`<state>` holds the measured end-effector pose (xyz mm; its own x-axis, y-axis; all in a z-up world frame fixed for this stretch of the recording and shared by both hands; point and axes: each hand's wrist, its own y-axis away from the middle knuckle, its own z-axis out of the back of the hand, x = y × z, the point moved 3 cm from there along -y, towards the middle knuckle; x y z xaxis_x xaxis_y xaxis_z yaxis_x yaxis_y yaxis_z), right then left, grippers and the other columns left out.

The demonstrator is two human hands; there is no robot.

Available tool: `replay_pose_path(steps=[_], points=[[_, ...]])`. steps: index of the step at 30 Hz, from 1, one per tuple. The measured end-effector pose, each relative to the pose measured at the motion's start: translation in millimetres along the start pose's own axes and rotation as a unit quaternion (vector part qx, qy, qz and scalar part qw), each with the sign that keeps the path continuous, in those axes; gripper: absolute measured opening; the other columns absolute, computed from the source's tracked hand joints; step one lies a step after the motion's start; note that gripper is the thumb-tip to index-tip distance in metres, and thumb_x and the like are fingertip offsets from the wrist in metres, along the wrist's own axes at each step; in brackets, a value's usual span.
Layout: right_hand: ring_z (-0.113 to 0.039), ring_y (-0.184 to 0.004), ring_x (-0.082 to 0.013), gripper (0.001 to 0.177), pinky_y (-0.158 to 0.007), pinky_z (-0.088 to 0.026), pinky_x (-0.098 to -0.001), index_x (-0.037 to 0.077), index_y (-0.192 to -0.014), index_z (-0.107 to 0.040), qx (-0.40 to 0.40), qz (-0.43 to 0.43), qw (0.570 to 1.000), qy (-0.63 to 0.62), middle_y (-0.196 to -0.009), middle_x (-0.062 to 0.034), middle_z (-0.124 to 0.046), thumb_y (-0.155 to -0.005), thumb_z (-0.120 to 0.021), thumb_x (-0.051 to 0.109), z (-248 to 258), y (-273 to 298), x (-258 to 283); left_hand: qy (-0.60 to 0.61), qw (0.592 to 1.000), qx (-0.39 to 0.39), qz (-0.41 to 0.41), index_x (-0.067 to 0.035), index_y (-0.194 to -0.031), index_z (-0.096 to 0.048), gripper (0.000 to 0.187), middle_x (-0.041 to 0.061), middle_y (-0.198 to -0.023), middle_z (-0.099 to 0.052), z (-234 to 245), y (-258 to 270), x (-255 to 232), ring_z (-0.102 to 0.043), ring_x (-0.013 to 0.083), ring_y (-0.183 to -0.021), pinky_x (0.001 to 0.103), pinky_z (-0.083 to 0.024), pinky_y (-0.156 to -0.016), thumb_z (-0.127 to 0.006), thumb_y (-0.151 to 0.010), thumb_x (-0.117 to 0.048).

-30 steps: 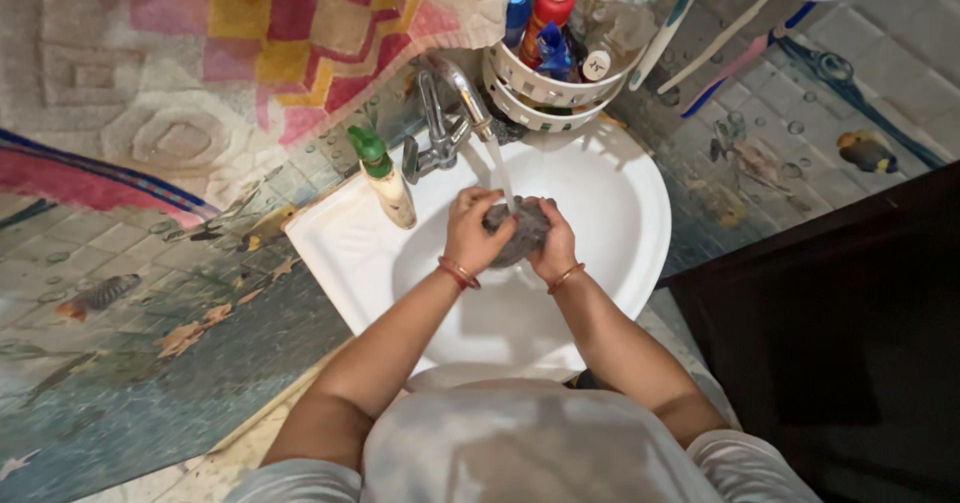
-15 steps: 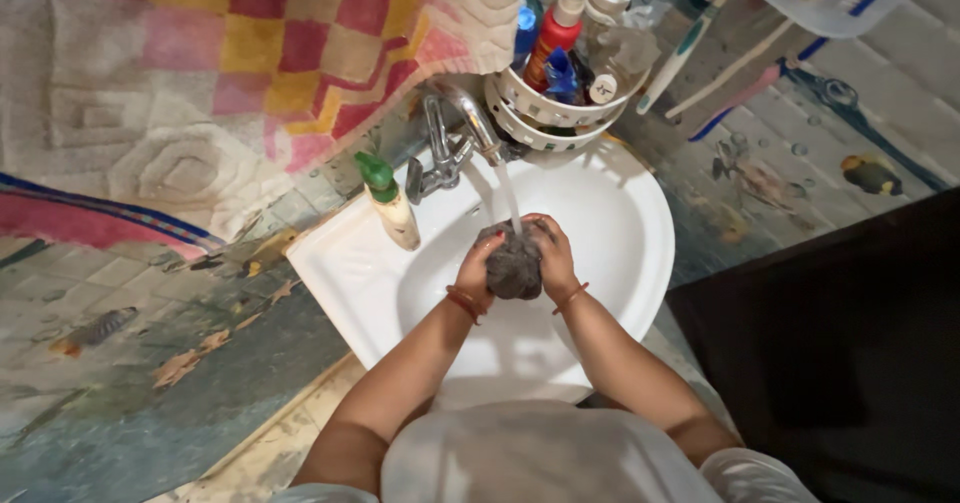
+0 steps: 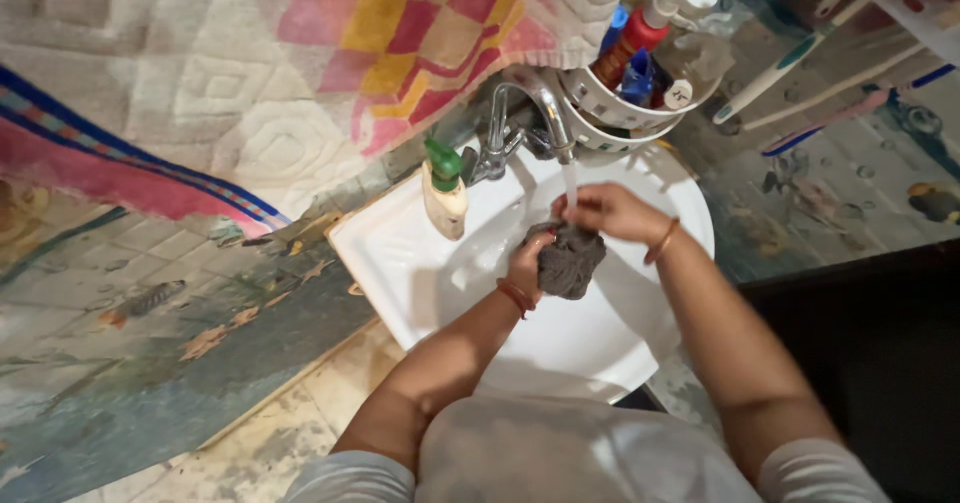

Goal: The person picks up a cloth from a sink, attaches it to a mop handle, and mops the marble floor in a bedroom before returning to the sink to wash the cloth under running water.

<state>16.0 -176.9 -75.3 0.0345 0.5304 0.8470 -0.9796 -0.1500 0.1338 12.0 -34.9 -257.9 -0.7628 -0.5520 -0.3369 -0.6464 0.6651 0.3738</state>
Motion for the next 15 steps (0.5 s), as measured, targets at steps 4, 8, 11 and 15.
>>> replay_pose_path(steps=[4, 8, 11, 15], points=[[-0.067, -0.094, -0.0387, 0.018, -0.084, -0.055, -0.0465, 0.003, -0.103, -0.071, -0.130, 0.143, 0.906, 0.376, -0.100, -0.0182, -0.069, -0.087, -0.064, 0.008, 17, -39, 4, 0.036, 0.999, -0.010, 0.034, -0.001, -0.116, -0.067, 0.035, 0.015, -0.109, -0.073, -19, 14, -12, -0.073, 0.0305, -0.098, 0.045, -0.060, -0.091, -0.071, -0.087, -0.021], [-0.067, -0.082, -0.0423, 0.017, -0.070, -0.053, -0.0513, 0.009, -0.097, -0.074, -0.131, 0.224, 0.831, 0.492, -0.089, -0.0184, -0.070, -0.087, -0.061, 0.015, -6, -66, 1, 0.052, 0.999, -0.004, 0.008, -0.002, -0.115, -0.069, 0.032, 0.015, -0.107, -0.074, -19, 10, -11, -0.073, 0.0303, -0.096, 0.044, -0.060, -0.089, -0.072, -0.088, -0.019], [-0.066, -0.077, -0.0424, 0.031, -0.070, -0.054, -0.0512, 0.000, -0.095, -0.066, -0.150, 0.122, 0.858, 0.475, -0.085, -0.0224, -0.066, -0.101, -0.060, 0.031, -10, -91, -21, 0.068, 0.998, 0.016, -0.003, -0.003, -0.116, -0.069, 0.030, 0.013, -0.107, -0.074, -14, 1, -6, -0.073, 0.0295, -0.098, 0.043, -0.060, -0.090, -0.071, -0.090, -0.019], [-0.067, -0.077, -0.0399, 0.021, -0.068, -0.055, -0.0505, 0.006, -0.092, -0.067, -0.117, 0.153, 0.855, 0.481, -0.085, -0.0183, -0.068, -0.101, -0.057, 0.022, -2, -111, -44, 0.065, 0.997, 0.031, -0.022, -0.004, -0.119, -0.068, 0.029, 0.013, -0.111, -0.073, -14, -3, -9, -0.072, 0.0293, -0.102, 0.043, -0.059, -0.092, -0.070, -0.093, -0.018]])
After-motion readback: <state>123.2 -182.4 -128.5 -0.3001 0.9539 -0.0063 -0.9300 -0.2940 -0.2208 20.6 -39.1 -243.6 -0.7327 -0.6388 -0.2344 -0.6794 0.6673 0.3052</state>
